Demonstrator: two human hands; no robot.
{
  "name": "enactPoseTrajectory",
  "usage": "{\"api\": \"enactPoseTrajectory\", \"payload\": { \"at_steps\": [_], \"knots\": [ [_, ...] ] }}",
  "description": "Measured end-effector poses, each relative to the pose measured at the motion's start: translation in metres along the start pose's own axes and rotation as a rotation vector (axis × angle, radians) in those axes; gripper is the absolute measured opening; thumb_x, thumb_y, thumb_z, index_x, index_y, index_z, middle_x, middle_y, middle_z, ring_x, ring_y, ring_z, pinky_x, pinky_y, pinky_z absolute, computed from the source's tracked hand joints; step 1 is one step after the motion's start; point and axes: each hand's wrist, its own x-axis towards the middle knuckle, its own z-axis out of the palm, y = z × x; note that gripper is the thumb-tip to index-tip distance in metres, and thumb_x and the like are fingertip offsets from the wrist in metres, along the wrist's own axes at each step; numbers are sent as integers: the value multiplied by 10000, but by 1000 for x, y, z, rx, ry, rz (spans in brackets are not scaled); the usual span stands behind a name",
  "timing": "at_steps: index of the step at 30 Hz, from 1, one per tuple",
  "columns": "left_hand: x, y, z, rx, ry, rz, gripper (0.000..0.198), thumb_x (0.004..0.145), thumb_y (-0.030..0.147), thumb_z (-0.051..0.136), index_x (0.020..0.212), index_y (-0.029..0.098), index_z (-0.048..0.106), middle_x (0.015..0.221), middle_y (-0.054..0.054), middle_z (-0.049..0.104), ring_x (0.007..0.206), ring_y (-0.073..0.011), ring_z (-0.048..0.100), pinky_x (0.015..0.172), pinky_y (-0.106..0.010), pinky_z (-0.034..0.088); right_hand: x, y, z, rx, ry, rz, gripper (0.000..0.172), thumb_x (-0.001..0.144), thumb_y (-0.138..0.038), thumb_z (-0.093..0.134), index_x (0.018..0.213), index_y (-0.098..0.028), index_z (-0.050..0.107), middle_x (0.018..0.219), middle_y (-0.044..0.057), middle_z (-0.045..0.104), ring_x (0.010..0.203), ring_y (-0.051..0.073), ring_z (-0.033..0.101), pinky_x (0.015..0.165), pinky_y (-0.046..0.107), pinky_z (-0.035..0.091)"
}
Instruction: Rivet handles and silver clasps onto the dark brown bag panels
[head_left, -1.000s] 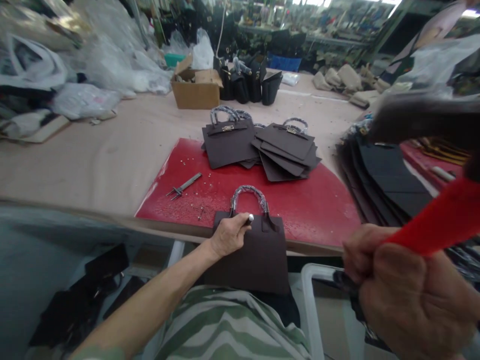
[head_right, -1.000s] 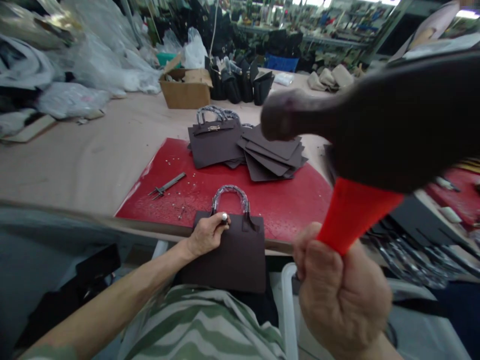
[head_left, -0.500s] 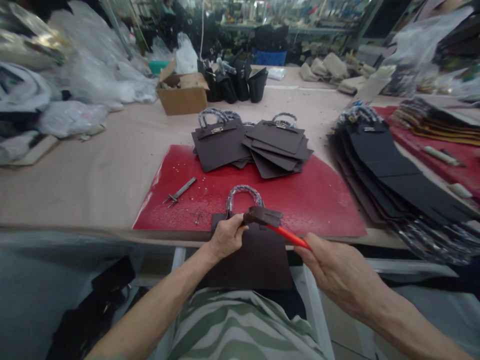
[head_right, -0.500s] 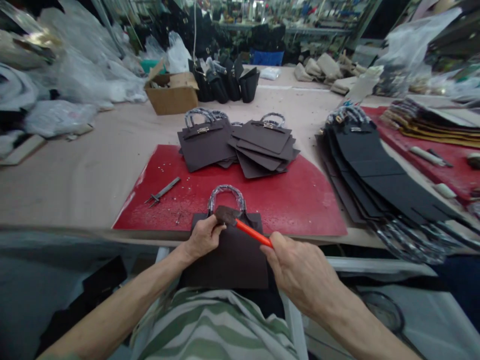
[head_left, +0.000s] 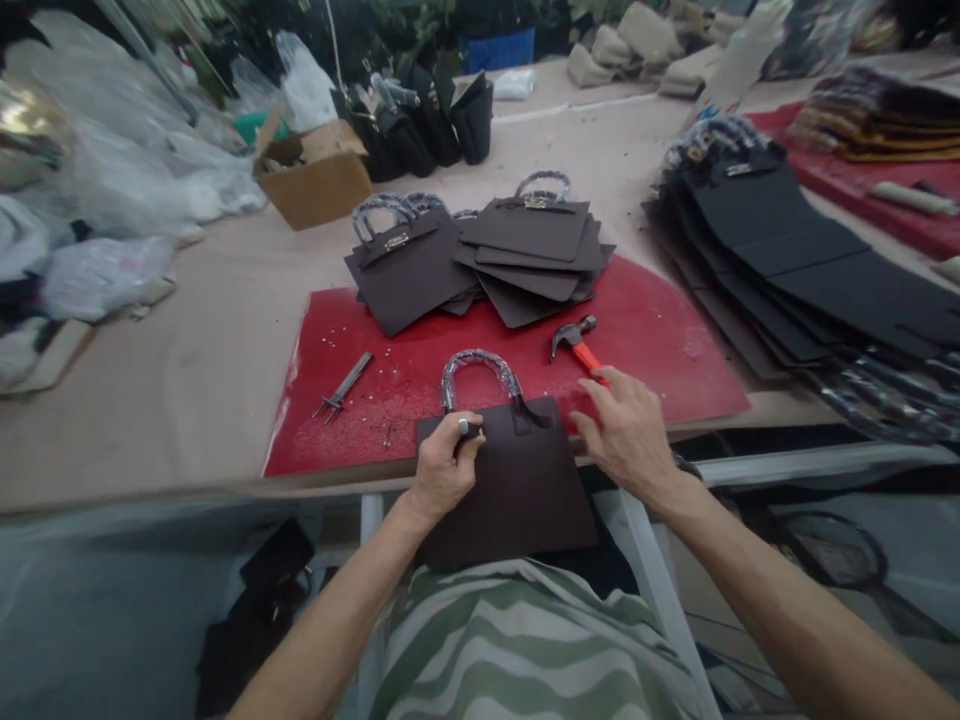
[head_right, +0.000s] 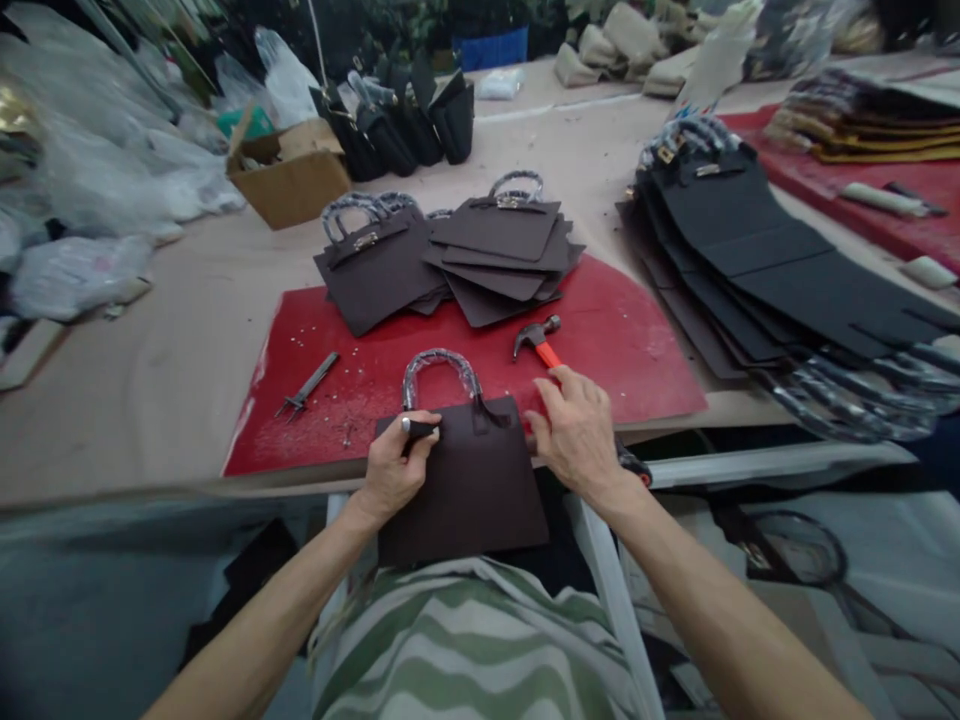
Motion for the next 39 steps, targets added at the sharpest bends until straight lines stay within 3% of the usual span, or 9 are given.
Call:
{"api": "enactPoseTrajectory", "payload": {
  "at_steps": [3, 7, 16, 22, 29, 39],
  "knots": [
    [0, 2, -1, 1, -4, -37, 122, 927, 189, 574, 1022, 176, 650, 924, -51, 709, 862, -153, 697, 820, -269, 574, 3, -28, 12, 213, -76, -159, 403, 897, -335, 609, 1262, -166, 589, 1305, 154, 570, 1184, 298, 505, 993, 436, 380],
    [-1, 0, -1, 0, 1, -36, 111, 934, 198, 582, 1015, 176, 655, 919, -52, 720, 850, -151, 702, 803, -266, 580, 4, -48, 34, 248, -134, -142, 436, 873, -386, 662, 1276, -224, 624, 1369, 149, 518, 1224, 328, 463, 1010, 478, 348],
    [-8, -6, 0, -83, 34, -11, 118, 936, 153, 583, 1041, 185, 626, 1002, -68, 740, 943, -170, 717, 878, -314, 592, -3, -45, 46, 213, -111, -147, 463, 905, -432, 615, 1328, -247, 592, 1377, 156, 493, 1230, 337, 442, 1011, 496, 338],
    [-8, -5, -1, -80, 63, -73, 93, 937, 167, 594, 1020, 178, 633, 989, -56, 747, 927, -166, 728, 881, -304, 591, 2, -46, 47, 193, -133, -147, 586, 821, -553, 698, 1314, -249, 608, 1321, 150, 507, 1215, 336, 440, 1063, 523, 300],
    [-11, -4, 0, -116, 75, -137, 108, 933, 198, 616, 1032, 174, 650, 994, -61, 754, 937, -179, 731, 896, -328, 598, 2, -49, 45, 166, -139, -143, 542, 854, -542, 660, 1307, -251, 611, 1300, 148, 503, 1204, 330, 433, 1088, 536, 277],
    [-9, 1, 1, -33, 82, -120, 115, 930, 199, 622, 1021, 165, 682, 972, -54, 761, 911, -170, 731, 887, -307, 597, 2, -49, 47, 169, -125, -146, 528, 852, -543, 663, 1289, -249, 624, 1301, 141, 503, 1214, 320, 436, 1119, 541, 241]
  ]
}}
